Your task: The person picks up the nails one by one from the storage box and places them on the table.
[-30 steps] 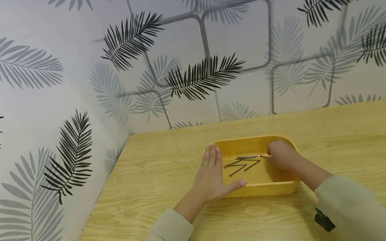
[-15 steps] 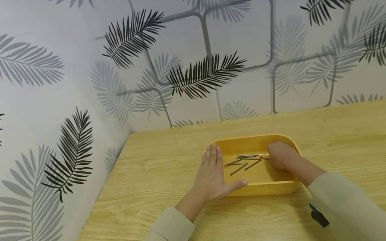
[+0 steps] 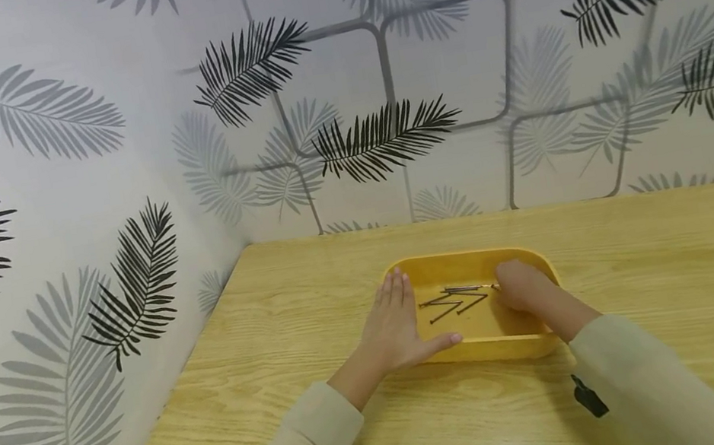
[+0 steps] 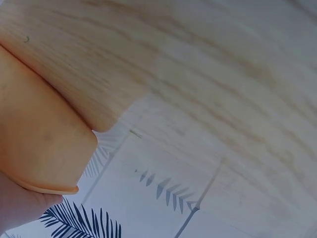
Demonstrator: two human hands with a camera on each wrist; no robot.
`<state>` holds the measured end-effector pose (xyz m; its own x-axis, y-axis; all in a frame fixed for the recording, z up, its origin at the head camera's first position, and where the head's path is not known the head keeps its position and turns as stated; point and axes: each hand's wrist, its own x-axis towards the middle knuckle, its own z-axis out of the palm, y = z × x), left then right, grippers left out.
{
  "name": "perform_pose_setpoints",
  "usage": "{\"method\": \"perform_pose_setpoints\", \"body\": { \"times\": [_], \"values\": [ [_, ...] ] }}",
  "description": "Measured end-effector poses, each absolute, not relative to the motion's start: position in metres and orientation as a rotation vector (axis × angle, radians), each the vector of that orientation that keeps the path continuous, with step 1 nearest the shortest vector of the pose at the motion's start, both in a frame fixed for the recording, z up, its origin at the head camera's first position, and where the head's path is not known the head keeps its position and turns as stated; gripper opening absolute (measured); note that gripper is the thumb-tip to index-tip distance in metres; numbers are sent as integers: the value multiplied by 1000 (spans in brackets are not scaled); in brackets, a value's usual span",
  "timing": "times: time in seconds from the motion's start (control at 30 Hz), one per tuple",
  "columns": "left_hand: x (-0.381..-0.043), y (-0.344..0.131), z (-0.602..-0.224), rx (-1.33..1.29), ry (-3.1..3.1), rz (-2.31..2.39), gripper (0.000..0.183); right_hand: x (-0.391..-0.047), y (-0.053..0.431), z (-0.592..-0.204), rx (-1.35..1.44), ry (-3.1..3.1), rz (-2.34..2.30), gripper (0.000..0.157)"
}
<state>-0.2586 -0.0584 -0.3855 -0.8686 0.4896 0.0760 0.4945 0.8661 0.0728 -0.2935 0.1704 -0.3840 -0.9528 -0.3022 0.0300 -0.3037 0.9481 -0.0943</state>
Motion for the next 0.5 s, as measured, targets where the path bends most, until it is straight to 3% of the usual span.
{"method": "perform_pose_setpoints", "body": {
  "times": [0.5],
  "values": [
    [-260,-58,-386,-772,-2990,-159,109,-296,169,-381,347,-3140,191,21]
  ]
}}
